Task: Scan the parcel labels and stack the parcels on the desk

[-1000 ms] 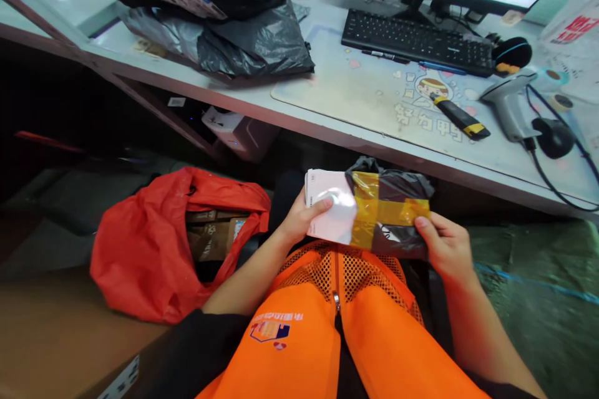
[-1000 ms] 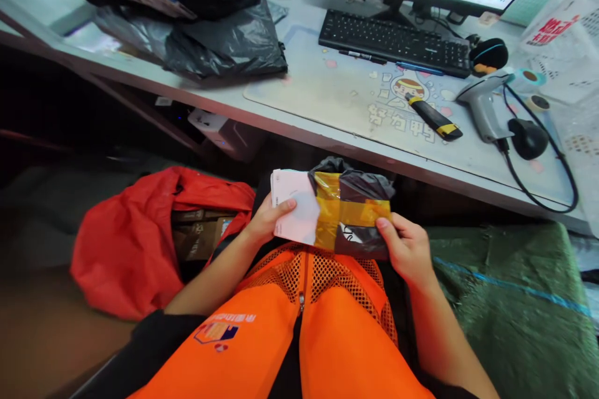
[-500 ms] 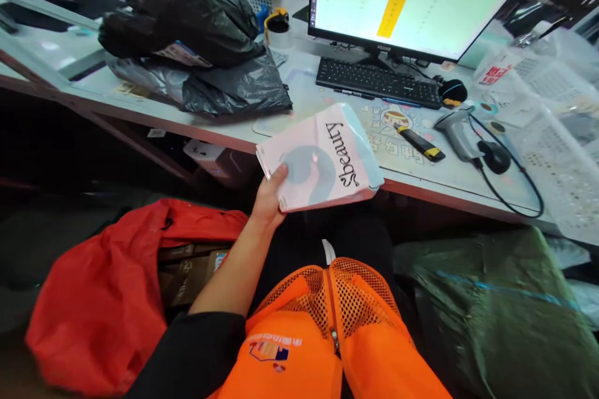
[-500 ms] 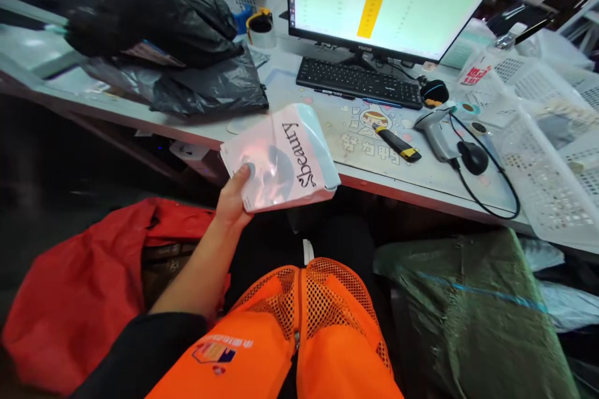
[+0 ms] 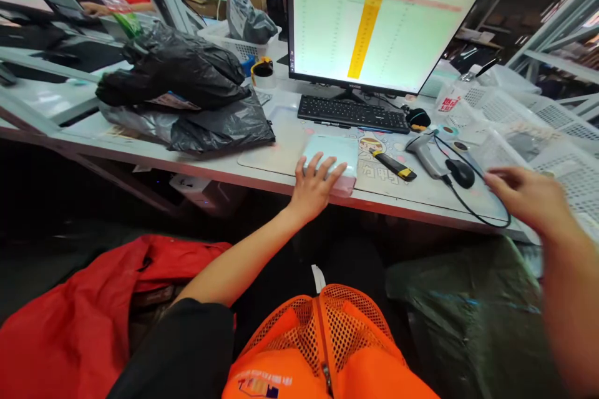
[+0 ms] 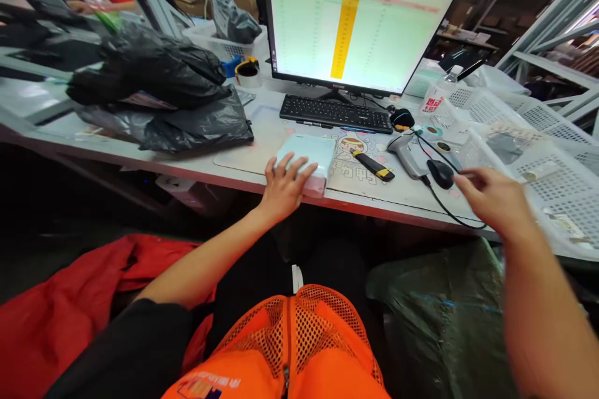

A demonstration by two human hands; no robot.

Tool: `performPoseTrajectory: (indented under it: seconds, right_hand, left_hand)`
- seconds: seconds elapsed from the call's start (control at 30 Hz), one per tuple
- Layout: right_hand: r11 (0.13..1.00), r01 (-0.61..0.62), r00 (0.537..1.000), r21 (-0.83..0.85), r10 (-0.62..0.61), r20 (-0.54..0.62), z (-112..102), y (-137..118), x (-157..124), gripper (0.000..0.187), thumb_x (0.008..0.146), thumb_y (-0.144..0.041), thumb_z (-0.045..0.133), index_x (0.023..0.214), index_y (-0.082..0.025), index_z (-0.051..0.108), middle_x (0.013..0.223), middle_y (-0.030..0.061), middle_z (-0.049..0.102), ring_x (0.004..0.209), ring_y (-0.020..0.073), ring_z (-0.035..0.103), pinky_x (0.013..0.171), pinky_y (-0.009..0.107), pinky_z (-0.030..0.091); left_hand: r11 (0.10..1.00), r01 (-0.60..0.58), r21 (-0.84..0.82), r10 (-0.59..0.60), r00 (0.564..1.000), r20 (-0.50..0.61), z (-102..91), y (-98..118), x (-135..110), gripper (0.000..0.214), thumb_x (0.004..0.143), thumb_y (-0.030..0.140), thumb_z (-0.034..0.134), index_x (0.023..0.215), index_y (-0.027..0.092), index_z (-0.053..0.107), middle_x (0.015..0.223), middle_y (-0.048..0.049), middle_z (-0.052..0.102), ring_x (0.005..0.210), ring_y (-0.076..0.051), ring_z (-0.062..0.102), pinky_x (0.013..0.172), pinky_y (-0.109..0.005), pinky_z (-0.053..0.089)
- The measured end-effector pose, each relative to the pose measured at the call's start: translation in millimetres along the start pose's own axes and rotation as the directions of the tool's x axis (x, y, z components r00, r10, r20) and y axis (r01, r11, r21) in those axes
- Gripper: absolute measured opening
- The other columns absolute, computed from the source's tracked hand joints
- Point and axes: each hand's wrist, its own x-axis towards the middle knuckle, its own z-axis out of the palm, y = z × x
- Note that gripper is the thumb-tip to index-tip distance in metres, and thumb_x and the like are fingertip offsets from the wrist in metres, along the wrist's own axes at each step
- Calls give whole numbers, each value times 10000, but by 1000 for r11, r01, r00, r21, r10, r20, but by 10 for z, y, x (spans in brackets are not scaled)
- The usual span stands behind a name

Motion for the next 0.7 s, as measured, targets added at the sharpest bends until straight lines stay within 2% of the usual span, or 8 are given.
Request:
performPoseTrajectory:
  seconds: [0.1, 0.2, 0.3, 0.4, 0.47, 0.57, 0.63, 0.7]
  right_hand:
    - [1000, 15, 989, 15, -17, 146, 423, -672, 614, 532, 976, -424, 596, 1416, -127, 630, 1280, 171, 725, 1188, 287, 669, 1039, 362, 471]
    - [998, -26, 974, -53, 37, 224, 800, -1139, 968, 665, 979, -470, 634, 1478, -41, 540, 1392, 283, 630, 1284, 368, 603, 1052, 429, 457]
    - [989, -127, 970, -77, 140, 197, 1045, -1313, 1130, 685, 933, -385, 701, 1461, 13, 522, 1411, 340, 583, 1314, 425, 576, 1065, 500, 464]
    - [962, -265, 937, -66, 273, 217, 1166, -1325, 1225, 709, 879, -269, 734, 1492, 1, 504, 1422, 329, 573, 1349, 418, 558, 1086, 506, 469]
    - [952, -304, 916, -40, 304, 263, 1180, -1310, 1275, 660, 857, -224, 732, 1452, -3, 552, 1368, 330, 602, 1321, 416, 580, 1050, 493, 497]
    - [958, -285, 912, 13, 267, 311, 1055, -1299, 1330, 420, 878, -241, 712, 1241, -32, 685, 1135, 285, 698, 1131, 389, 679, 956, 484, 542]
    - [964, -252, 909, 86, 205, 364, 837, -1314, 1347, 262, 918, -316, 698, 1074, -107, 723, 930, 182, 723, 885, 300, 716, 832, 438, 579]
    - [967, -163, 891, 197, 58, 450, 511, -1368, 1342, 240, 932, -410, 711, 928, -169, 708, 775, 93, 688, 673, 210, 656, 672, 365, 572]
  left_hand:
    - [998, -65, -21, 66, 996, 52, -70, 70, -35, 876, 828, 412, 824, 1602, 260, 442, 1657, -132, 443, 1589, -412, 251, 1305, -621, 8]
    - [998, -48, -44, 51, 996, 69, -188, -24, -119, 1029, 768, 614, 857, 1621, 247, 414, 1676, -164, 400, 1598, -441, 214, 1303, -654, 24]
    - [999, 5, -36, -2, 998, 68, -224, -137, -192, 1048, 746, 587, 893, 1616, 243, 421, 1697, -183, 352, 1603, -469, 176, 1286, -682, 135]
    - [999, 22, -37, -19, 997, 78, -160, -189, -216, 982, 756, 390, 922, 1602, 264, 438, 1716, -173, 306, 1596, -491, 171, 1244, -697, 275]
    - [999, 9, -54, -5, 998, 59, -104, -207, -214, 881, 779, 230, 877, 1565, 251, 482, 1692, -172, 331, 1582, -485, 203, 1226, -682, 344]
    - [993, -71, -97, 72, 997, 8, -64, -254, -217, 743, 810, 109, 779, 1504, 225, 539, 1575, -164, 463, 1572, -449, 234, 1230, -662, 385]
    - [981, -157, -114, 158, 987, -1, -77, -291, -223, 710, 829, 96, 750, 1495, 236, 546, 1526, -149, 513, 1577, -437, 232, 1221, -659, 412]
    - [965, -239, -108, 241, 971, 2, -110, -316, -218, 704, 840, 95, 743, 1499, 245, 545, 1522, -146, 526, 1576, -439, 238, 1204, -657, 439]
